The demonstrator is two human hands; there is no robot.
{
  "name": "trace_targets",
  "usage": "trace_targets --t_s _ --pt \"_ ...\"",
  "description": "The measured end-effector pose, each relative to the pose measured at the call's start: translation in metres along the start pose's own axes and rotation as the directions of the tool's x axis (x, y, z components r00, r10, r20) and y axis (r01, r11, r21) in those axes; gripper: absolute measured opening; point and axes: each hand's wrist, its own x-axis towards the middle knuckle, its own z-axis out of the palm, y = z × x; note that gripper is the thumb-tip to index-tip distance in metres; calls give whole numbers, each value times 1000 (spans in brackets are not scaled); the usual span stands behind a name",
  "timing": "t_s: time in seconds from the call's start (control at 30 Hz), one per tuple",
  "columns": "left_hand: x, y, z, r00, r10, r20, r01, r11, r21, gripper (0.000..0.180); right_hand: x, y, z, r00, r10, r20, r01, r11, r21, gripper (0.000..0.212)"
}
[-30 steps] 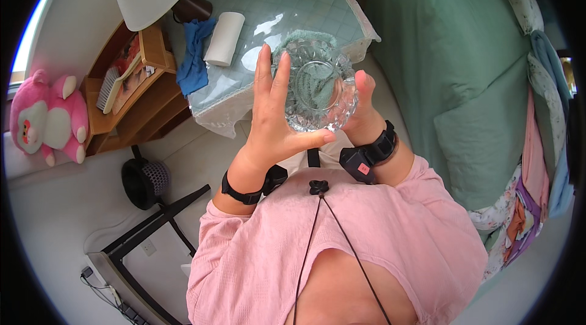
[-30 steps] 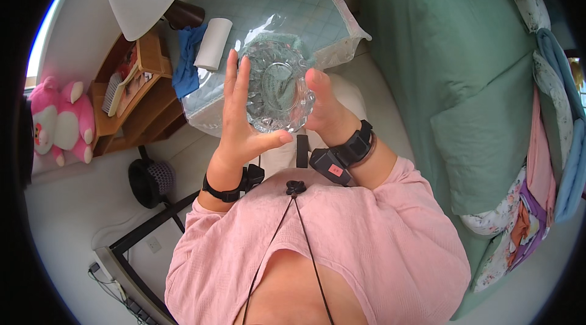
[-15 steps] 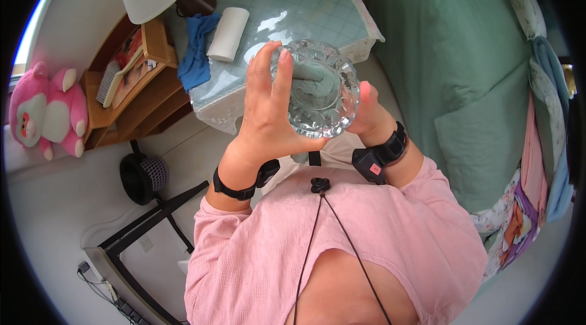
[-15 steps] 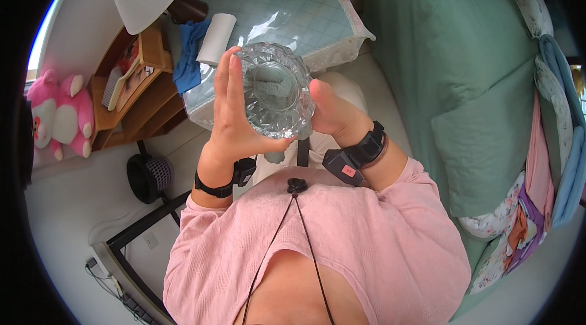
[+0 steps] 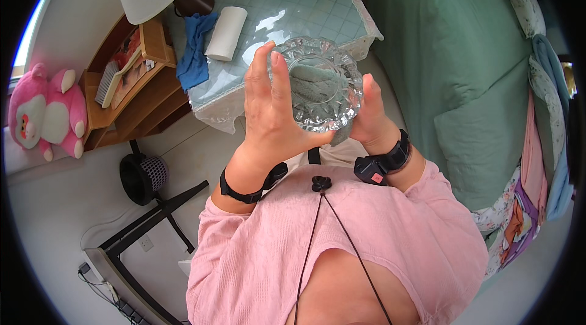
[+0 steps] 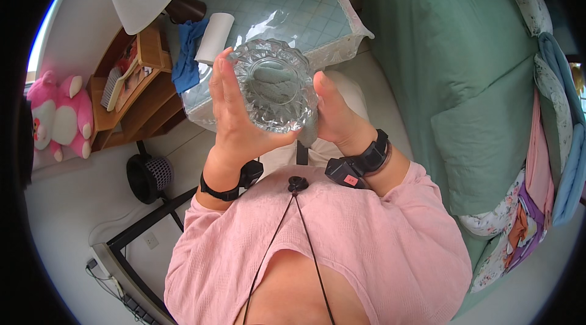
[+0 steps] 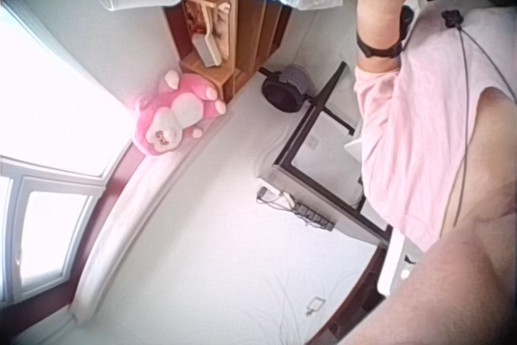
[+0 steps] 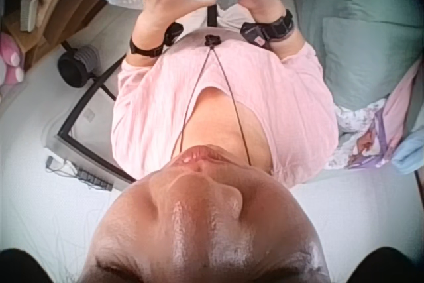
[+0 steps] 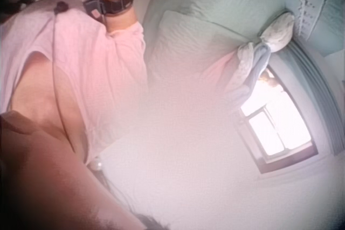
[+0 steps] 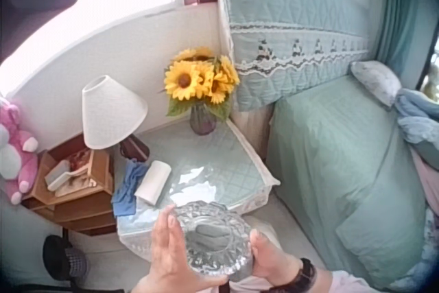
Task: The person wipes various surfaces including a wall-mounted shelf, a side table, a glass ashtray, a vase, and a dresser using cloths, while also handling a stuffed animal and decorative items.
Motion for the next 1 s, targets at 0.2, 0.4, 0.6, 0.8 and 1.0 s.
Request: trace_targets --t_s 0.2,0.4,0.6,0.8,1.0 --pt "-7 -6 -5 1000 18 21 -20 994 107 125 0 -17 9 972 -139 -190 61 928 -366 57" --pt "-4 -3 2 999 25 -25 -24 999 31 125 4 -11 7 992 -46 -117 21 977 -210 71" --pt "-5 -7 -11 998 32 54 -34 998 51 124 -5 -27 3 974 -88 -211 -35 855 -518 60" --pt "-7 -3 -1 999 45 4 -45 999 -21 122 3 -7 14 974 -197 -108 140 908 -395 72" --pt "0 -3 -5 990 139 -8 -139 990 -18 119 -5 -8 3 998 39 -58 -53 962 -267 85"
